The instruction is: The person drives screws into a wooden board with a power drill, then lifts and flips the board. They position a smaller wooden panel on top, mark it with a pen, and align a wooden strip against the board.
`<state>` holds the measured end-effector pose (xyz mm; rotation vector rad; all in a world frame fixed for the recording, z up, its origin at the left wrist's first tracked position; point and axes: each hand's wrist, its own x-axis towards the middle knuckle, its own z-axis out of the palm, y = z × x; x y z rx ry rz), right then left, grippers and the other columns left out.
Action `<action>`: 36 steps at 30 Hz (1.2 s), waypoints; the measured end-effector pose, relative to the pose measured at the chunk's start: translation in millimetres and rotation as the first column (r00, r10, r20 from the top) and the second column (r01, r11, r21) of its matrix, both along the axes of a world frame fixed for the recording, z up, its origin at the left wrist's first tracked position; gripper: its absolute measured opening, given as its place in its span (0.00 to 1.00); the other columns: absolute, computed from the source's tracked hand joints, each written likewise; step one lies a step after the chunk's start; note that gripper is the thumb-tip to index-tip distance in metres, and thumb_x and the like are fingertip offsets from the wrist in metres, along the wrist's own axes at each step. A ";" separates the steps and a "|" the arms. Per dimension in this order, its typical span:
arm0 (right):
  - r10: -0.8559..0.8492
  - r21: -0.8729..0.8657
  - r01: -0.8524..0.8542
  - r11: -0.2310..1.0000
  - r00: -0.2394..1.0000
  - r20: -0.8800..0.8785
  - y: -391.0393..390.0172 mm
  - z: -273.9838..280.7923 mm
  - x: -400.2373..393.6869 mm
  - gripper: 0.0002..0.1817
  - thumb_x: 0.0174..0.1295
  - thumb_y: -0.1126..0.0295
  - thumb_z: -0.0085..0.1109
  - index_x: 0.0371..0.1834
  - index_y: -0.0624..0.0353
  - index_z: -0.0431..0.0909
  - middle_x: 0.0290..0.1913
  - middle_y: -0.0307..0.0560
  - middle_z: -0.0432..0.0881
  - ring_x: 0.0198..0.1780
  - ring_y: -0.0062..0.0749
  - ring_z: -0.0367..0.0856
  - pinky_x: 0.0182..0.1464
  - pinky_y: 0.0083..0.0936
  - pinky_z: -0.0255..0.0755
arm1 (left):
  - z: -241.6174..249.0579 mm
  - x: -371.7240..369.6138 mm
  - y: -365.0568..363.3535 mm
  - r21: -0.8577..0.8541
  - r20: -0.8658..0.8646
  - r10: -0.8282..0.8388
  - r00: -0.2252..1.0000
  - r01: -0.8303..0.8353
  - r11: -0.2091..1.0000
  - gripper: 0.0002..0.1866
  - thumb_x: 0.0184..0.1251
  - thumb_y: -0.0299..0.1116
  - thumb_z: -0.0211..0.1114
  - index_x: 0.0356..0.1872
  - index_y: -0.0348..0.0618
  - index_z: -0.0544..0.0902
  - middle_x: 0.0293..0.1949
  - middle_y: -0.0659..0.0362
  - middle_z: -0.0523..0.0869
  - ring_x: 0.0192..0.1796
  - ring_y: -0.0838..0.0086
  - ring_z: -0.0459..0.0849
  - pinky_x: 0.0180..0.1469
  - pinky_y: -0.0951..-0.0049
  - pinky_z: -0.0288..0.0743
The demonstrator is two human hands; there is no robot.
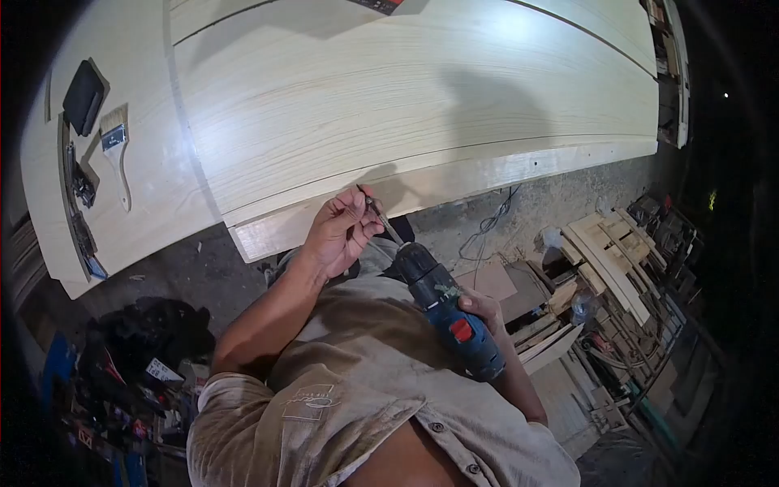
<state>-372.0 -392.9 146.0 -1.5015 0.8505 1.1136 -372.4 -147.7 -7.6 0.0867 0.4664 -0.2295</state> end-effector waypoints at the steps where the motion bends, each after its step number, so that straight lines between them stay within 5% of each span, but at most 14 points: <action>1: 0.080 -0.002 -0.080 0.997 0.995 0.065 -6.4 -3.4 5.0 0.34 0.53 0.48 0.63 0.52 0.69 0.76 0.37 0.50 0.84 0.31 0.32 0.84 0.35 0.25 0.81 | 2.5 3.2 -2.4 -0.034 -0.029 0.007 1.000 -0.008 0.999 0.11 0.74 0.35 0.58 0.51 0.41 0.77 0.41 0.55 0.82 0.39 0.73 0.83 0.41 0.75 0.82; 4: 0.528 0.036 -0.597 0.801 0.734 0.426 -9.6 4.9 30.7 0.35 0.54 0.56 0.66 0.60 0.69 0.71 0.40 0.45 0.83 0.34 0.36 0.83 0.36 0.25 0.75 | 5.2 13.0 -8.7 -0.057 -0.061 0.016 0.998 -0.020 0.998 0.12 0.75 0.37 0.58 0.51 0.41 0.76 0.40 0.56 0.82 0.38 0.73 0.83 0.41 0.74 0.80; 6: -0.083 0.170 0.123 0.978 0.971 -0.226 -4.5 5.0 40.6 0.39 0.51 0.56 0.65 0.63 0.70 0.68 0.41 0.48 0.83 0.34 0.36 0.84 0.37 0.27 0.77 | 7.1 17.5 -9.7 -0.039 -0.065 0.022 0.998 -0.024 0.999 0.13 0.75 0.38 0.59 0.52 0.41 0.76 0.40 0.56 0.82 0.38 0.72 0.82 0.41 0.74 0.79; 9: -0.305 0.184 0.352 0.918 0.921 -0.242 -1.5 11.8 39.1 0.42 0.50 0.46 0.60 0.61 0.69 0.69 0.41 0.56 0.83 0.34 0.38 0.85 0.40 0.30 0.82 | 13.9 17.0 -5.6 0.042 -0.030 -0.094 0.995 0.095 0.995 0.16 0.74 0.40 0.59 0.53 0.39 0.75 0.39 0.57 0.82 0.38 0.73 0.82 0.42 0.73 0.78; 10: -0.326 0.216 0.389 0.896 0.904 -0.275 -18.0 10.3 33.8 0.43 0.50 0.44 0.60 0.61 0.69 0.69 0.41 0.57 0.82 0.32 0.38 0.84 0.37 0.29 0.82 | 17.2 14.3 -4.1 0.383 -0.062 -0.194 0.979 0.203 0.901 0.19 0.72 0.42 0.62 0.54 0.38 0.75 0.37 0.58 0.82 0.38 0.73 0.82 0.41 0.72 0.78; 12: -0.383 0.311 0.490 0.814 0.856 -0.346 -42.7 9.0 27.7 0.44 0.52 0.39 0.58 0.60 0.70 0.69 0.41 0.59 0.82 0.29 0.39 0.84 0.31 0.27 0.81 | 19.3 2.9 2.6 0.946 -0.155 -0.338 0.928 0.238 0.220 0.29 0.61 0.44 0.73 0.57 0.37 0.74 0.44 0.56 0.81 0.46 0.65 0.80 0.50 0.64 0.75; 13: -0.406 0.362 0.525 0.771 0.842 -0.355 -46.4 11.9 25.7 0.45 0.53 0.37 0.55 0.60 0.71 0.70 0.40 0.60 0.82 0.27 0.40 0.83 0.27 0.26 0.79 | 20.8 -1.8 7.0 0.946 -0.160 -0.339 0.927 0.242 0.216 0.29 0.61 0.44 0.73 0.57 0.37 0.74 0.44 0.56 0.81 0.46 0.65 0.80 0.50 0.64 0.75; 15: -0.428 0.412 0.559 0.720 0.825 -0.370 -42.2 20.6 26.5 0.46 0.55 0.34 0.53 0.59 0.71 0.70 0.40 0.61 0.82 0.25 0.40 0.83 0.24 0.25 0.78 | 27.7 -6.4 15.1 0.799 -0.359 -0.345 0.867 0.095 -0.594 0.36 0.50 0.41 0.79 0.60 0.39 0.73 0.56 0.52 0.76 0.58 0.56 0.72 0.62 0.55 0.65; 22: -0.296 0.279 0.257 0.925 0.949 0.110 -50.2 21.9 19.9 0.37 0.64 0.42 0.50 0.59 0.68 0.69 0.43 0.62 0.83 0.34 0.40 0.85 0.36 0.30 0.81 | -10.2 -29.5 7.2 0.714 -0.356 -0.365 0.860 -0.002 -0.700 0.43 0.46 0.37 0.77 0.68 0.48 0.68 0.64 0.54 0.70 0.65 0.54 0.65 0.65 0.51 0.57; 25: -0.430 0.418 0.423 0.804 0.899 -0.081 -55.0 22.7 16.6 0.31 0.67 0.46 0.51 0.58 0.65 0.70 0.43 0.61 0.83 0.37 0.40 0.86 0.37 0.30 0.81 | -12.0 -31.3 6.7 0.718 -0.334 -0.360 0.871 -0.013 -0.696 0.43 0.46 0.36 0.76 0.68 0.48 0.69 0.64 0.55 0.69 0.65 0.54 0.65 0.65 0.51 0.57; 28: 0.028 0.251 -0.162 0.954 0.885 0.466 -58.1 17.0 9.1 0.26 0.66 0.57 0.59 0.63 0.55 0.66 0.45 0.61 0.82 0.38 0.39 0.86 0.37 0.30 0.82 | -10.4 -30.0 6.0 0.726 -0.335 -0.348 0.876 0.005 -0.688 0.42 0.48 0.37 0.76 0.68 0.48 0.70 0.64 0.55 0.70 0.65 0.55 0.65 0.65 0.51 0.57; 31: -0.128 -0.069 0.156 0.985 0.943 0.306 -21.9 25.8 24.8 0.33 0.59 0.42 0.54 0.46 0.68 0.76 0.27 0.55 0.83 0.22 0.37 0.84 0.21 0.26 0.80 | -6.6 -29.5 11.6 0.717 -0.333 -0.369 0.868 -0.021 -0.697 0.40 0.49 0.39 0.76 0.67 0.48 0.71 0.62 0.55 0.71 0.63 0.55 0.67 0.64 0.52 0.59; 34: -0.326 0.026 0.325 0.945 0.944 0.046 -19.5 26.2 30.6 0.30 0.60 0.44 0.55 0.43 0.66 0.77 0.26 0.53 0.83 0.21 0.37 0.83 0.21 0.25 0.80 | -4.6 -24.5 22.3 0.782 -0.302 -0.409 0.861 -0.022 -0.623 0.39 0.50 0.40 0.76 0.67 0.49 0.72 0.60 0.56 0.74 0.61 0.55 0.69 0.62 0.54 0.62; 36: -0.240 -0.129 0.268 0.955 0.951 0.194 -11.9 25.8 29.6 0.29 0.59 0.44 0.56 0.41 0.65 0.77 0.24 0.51 0.82 0.18 0.35 0.81 0.19 0.24 0.79 | -2.8 -24.0 22.5 0.768 -0.302 -0.403 0.864 -0.030 -0.640 0.39 0.50 0.41 0.76 0.66 0.49 0.73 0.59 0.56 0.74 0.60 0.56 0.70 0.61 0.55 0.63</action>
